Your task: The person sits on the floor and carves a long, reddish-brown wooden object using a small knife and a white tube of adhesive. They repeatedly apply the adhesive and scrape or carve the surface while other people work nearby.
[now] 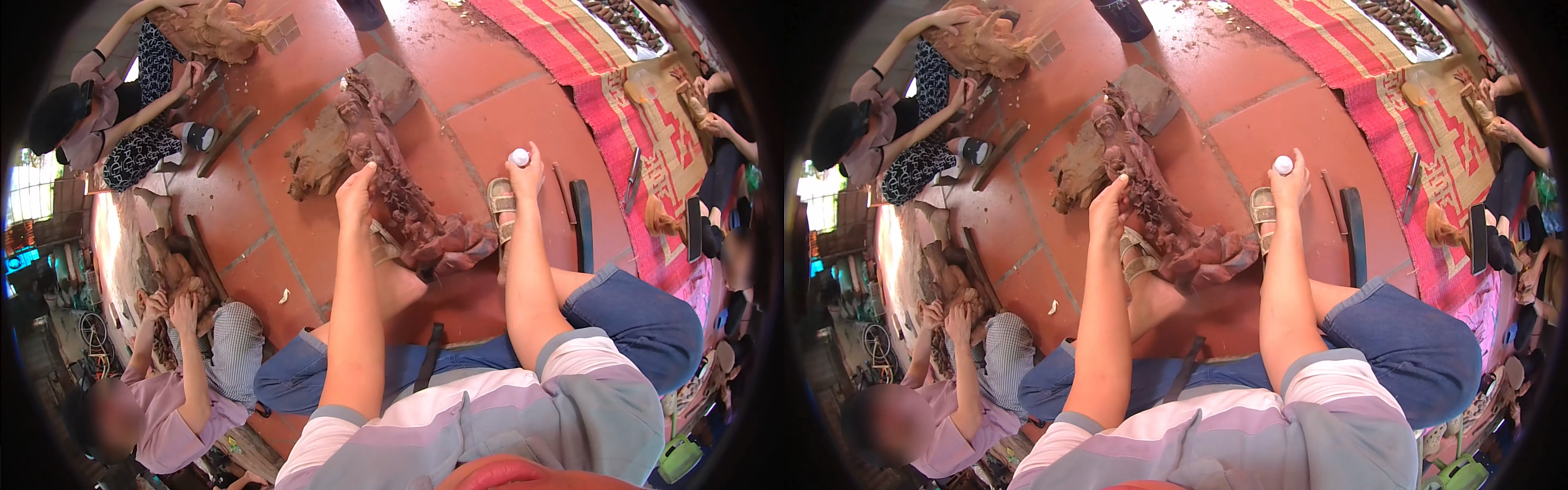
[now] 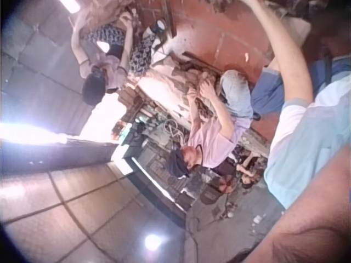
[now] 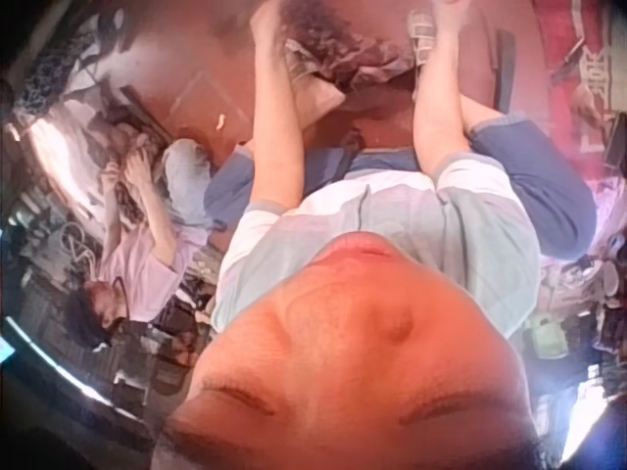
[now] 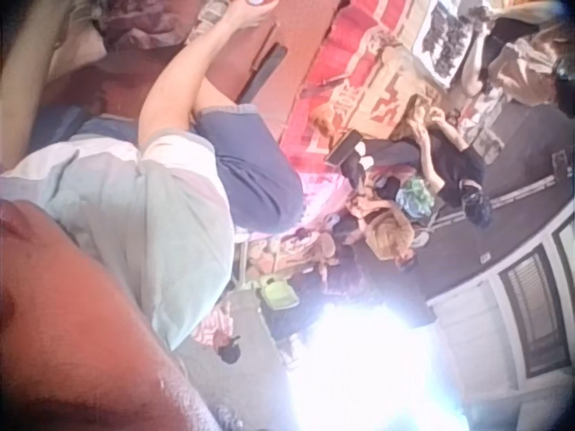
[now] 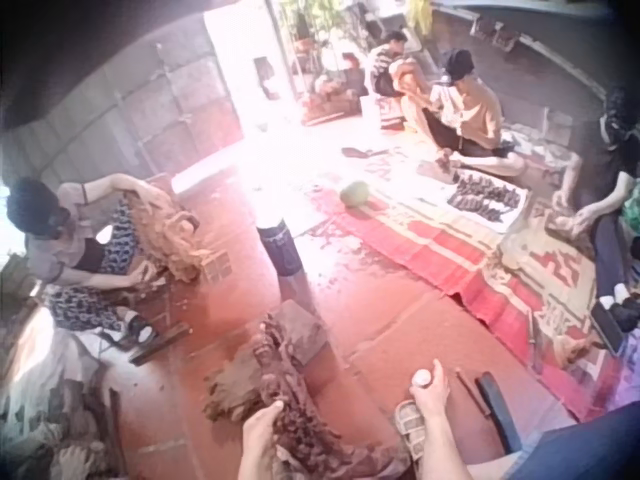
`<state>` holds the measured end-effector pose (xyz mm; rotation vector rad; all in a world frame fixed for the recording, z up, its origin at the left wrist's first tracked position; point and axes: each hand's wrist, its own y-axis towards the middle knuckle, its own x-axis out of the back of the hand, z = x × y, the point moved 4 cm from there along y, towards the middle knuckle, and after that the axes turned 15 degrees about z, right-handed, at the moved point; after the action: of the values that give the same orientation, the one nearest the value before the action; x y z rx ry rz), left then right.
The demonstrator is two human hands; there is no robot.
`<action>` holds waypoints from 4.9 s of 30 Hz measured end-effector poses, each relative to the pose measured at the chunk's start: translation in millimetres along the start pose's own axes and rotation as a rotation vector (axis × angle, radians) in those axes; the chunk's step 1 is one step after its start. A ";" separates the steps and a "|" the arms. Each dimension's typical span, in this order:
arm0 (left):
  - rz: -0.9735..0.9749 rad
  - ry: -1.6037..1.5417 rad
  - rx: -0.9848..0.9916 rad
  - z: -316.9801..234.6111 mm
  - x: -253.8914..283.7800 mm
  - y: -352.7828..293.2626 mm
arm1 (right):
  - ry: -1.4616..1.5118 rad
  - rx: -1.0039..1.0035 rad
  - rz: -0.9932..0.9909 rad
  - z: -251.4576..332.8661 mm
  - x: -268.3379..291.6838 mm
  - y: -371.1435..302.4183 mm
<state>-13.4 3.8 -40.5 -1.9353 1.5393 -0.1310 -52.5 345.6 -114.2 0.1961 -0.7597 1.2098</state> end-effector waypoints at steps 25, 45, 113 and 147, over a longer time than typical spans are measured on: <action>0.024 0.000 -0.031 -0.8 -2.8 0.1 | 0.336 0.567 0.607 179.7 -55.4 -66.1; 0.027 -0.009 -0.017 1.1 -0.7 -0.1 | 0.142 0.733 0.536 196.6 -47.6 -75.4; -0.131 0.229 -0.069 55.8 50.2 -58.9 | -0.474 0.708 0.287 96.9 -116.4 27.4; -0.323 1.305 -0.231 69.7 22.3 -105.1 | -0.458 0.646 0.336 82.0 -83.3 22.5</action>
<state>113.2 23.3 -45.1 -2.3852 1.9629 -1.6840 -119.4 247.2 -110.9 0.9318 -0.7883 1.7380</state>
